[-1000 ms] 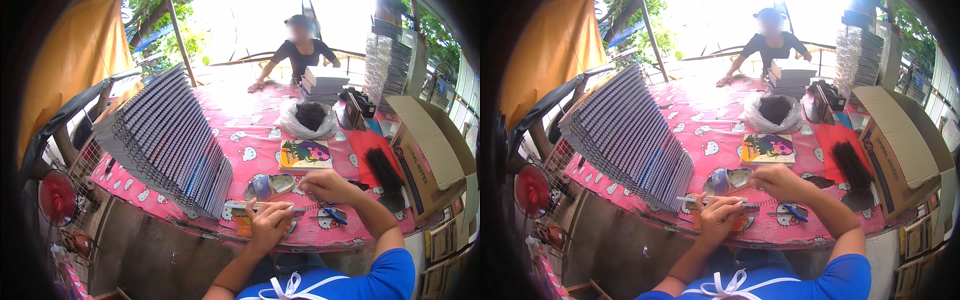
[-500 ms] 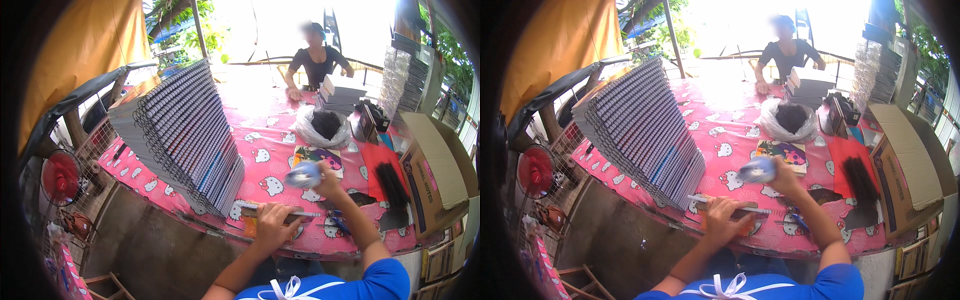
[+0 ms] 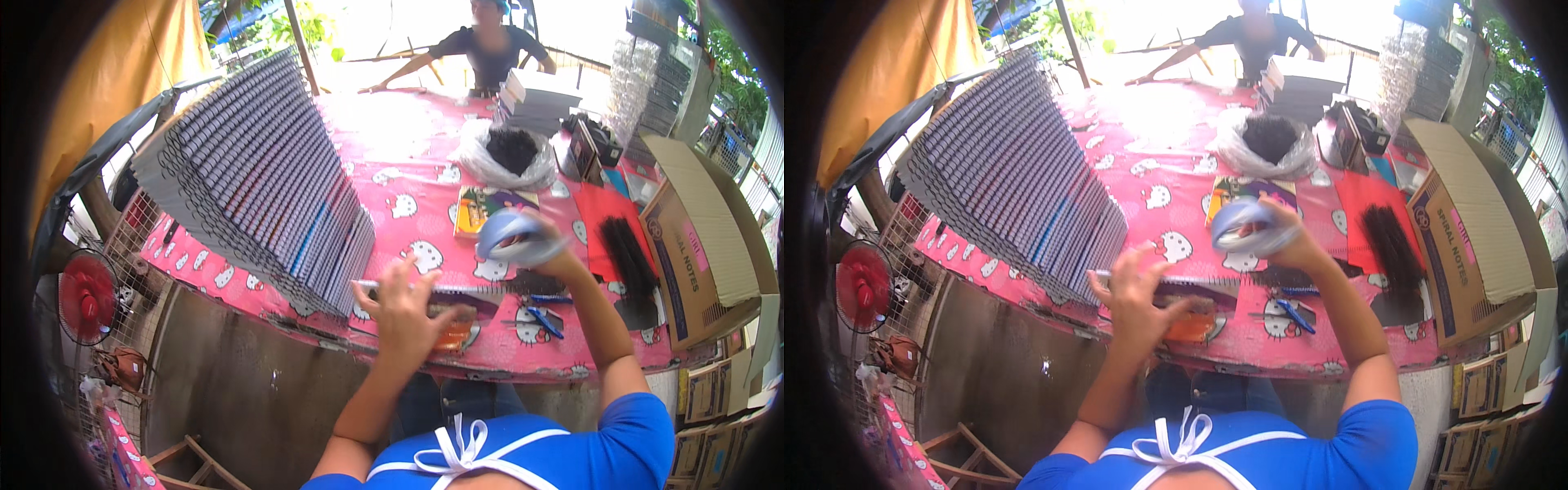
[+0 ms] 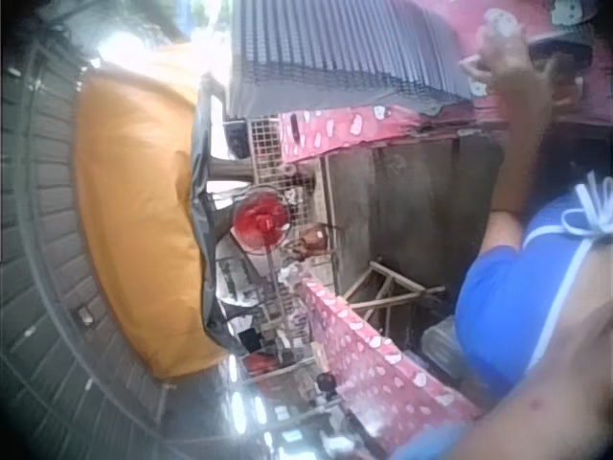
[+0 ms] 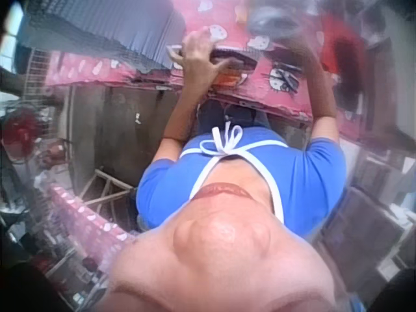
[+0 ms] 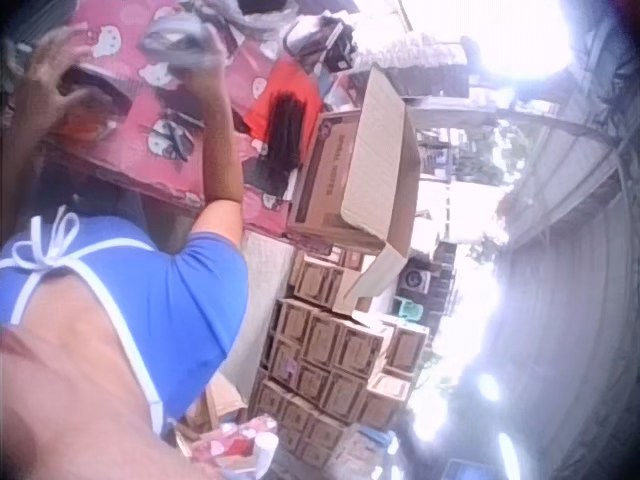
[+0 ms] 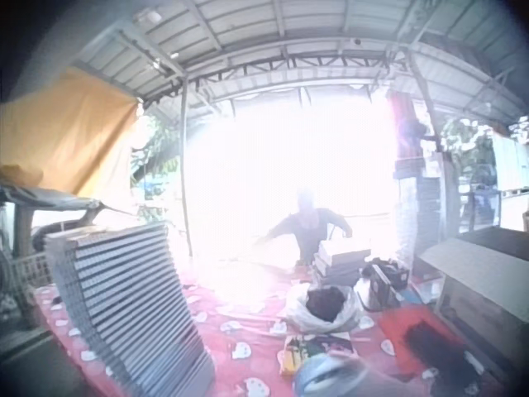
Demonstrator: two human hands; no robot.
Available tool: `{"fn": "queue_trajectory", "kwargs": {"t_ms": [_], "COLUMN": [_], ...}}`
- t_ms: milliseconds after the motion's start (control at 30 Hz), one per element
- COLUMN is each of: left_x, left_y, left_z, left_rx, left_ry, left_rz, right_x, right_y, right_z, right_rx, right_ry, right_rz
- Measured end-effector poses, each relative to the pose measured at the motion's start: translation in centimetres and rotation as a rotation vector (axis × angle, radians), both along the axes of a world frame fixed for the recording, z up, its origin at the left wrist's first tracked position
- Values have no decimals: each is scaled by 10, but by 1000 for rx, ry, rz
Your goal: The person uses a tool to crimp and cut the ends of wire coils on spiral notebooks before placing them onto a stack on the table.
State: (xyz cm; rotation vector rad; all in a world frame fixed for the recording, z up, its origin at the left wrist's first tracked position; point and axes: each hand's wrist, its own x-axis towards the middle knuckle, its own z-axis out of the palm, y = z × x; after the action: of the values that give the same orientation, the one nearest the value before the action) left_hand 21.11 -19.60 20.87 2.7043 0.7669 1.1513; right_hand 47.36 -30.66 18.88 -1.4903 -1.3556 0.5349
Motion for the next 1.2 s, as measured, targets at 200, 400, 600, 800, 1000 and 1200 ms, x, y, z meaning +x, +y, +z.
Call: {"fn": "queue_trajectory", "kwargs": {"t_ms": [200,400,600,800,1000,1200], "left_x": [-3,-3,-6,-10,-12,-27], "left_y": [27,27,29,29,36,44], "left_z": [-8,-14,-14,-15,-18,-20], "left_rx": [-162,-168,-184,-243,-212,-329], "left_ry": [-149,-213,-189,-171,-229,-287], "left_rz": [-109,-191,-183,-181,-189,-84], "right_x": [-10,-4,-16,-29,-43,-61], "right_y": [13,24,28,28,32,51], "right_z": [9,-3,-3,-3,9,15], "right_rx": [-107,-128,-128,18,-65,78], "right_ry": [-188,-228,-285,41,288,720], "right_rz": [-103,58,-3,218,242,391]}}
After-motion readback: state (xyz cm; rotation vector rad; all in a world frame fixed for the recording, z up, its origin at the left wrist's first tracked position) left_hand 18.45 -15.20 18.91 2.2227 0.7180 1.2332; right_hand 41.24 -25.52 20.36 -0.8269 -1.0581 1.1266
